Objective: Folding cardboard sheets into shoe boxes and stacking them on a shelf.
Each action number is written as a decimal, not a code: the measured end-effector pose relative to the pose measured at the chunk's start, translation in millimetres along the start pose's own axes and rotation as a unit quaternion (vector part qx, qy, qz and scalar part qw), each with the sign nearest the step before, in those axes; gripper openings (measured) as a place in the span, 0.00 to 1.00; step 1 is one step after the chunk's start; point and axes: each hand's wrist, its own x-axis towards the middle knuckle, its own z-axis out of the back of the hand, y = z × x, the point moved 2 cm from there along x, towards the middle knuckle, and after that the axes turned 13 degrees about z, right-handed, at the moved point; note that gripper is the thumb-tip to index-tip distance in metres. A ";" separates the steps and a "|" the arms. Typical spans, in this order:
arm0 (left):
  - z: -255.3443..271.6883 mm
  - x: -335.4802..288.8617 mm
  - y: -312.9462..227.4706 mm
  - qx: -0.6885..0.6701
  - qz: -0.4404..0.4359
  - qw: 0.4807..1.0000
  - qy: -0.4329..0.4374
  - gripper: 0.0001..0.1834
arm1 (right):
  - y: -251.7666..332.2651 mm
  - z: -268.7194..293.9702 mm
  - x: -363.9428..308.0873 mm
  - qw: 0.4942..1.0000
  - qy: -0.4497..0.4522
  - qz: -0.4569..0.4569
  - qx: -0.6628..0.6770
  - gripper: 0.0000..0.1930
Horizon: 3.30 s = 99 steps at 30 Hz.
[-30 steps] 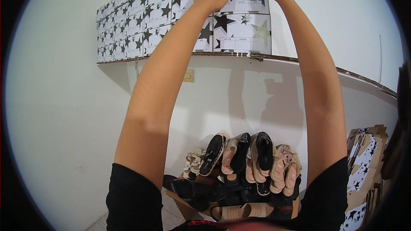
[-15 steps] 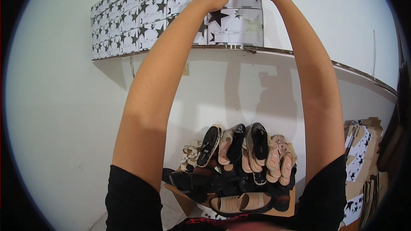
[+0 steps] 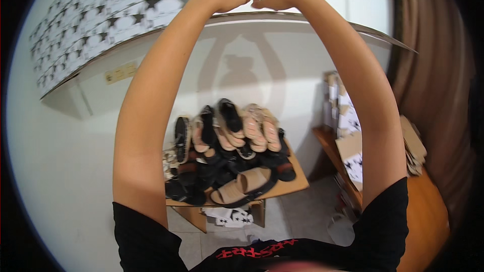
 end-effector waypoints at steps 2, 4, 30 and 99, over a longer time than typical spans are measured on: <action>-5.7 -2.2 -58.1 -0.038 -0.075 0.993 0.088 0.24 | -21.1 -1.0 -50.6 0.999 0.033 -0.042 -0.001 0.19; -25.2 1.9 -103.4 -0.191 -0.132 0.945 0.231 0.23 | -42.9 -3.5 -94.0 0.998 0.044 -0.043 -0.023 0.19; -402.5 -326.9 -698.9 -0.342 -0.240 0.619 0.665 0.46 | -239.8 -205.1 -722.4 0.825 0.114 -0.439 0.336 0.22; -375.9 -241.3 -799.2 -0.757 -0.039 -0.042 0.651 0.21 | -199.3 -291.9 -730.6 0.261 -0.745 -0.552 0.268 0.25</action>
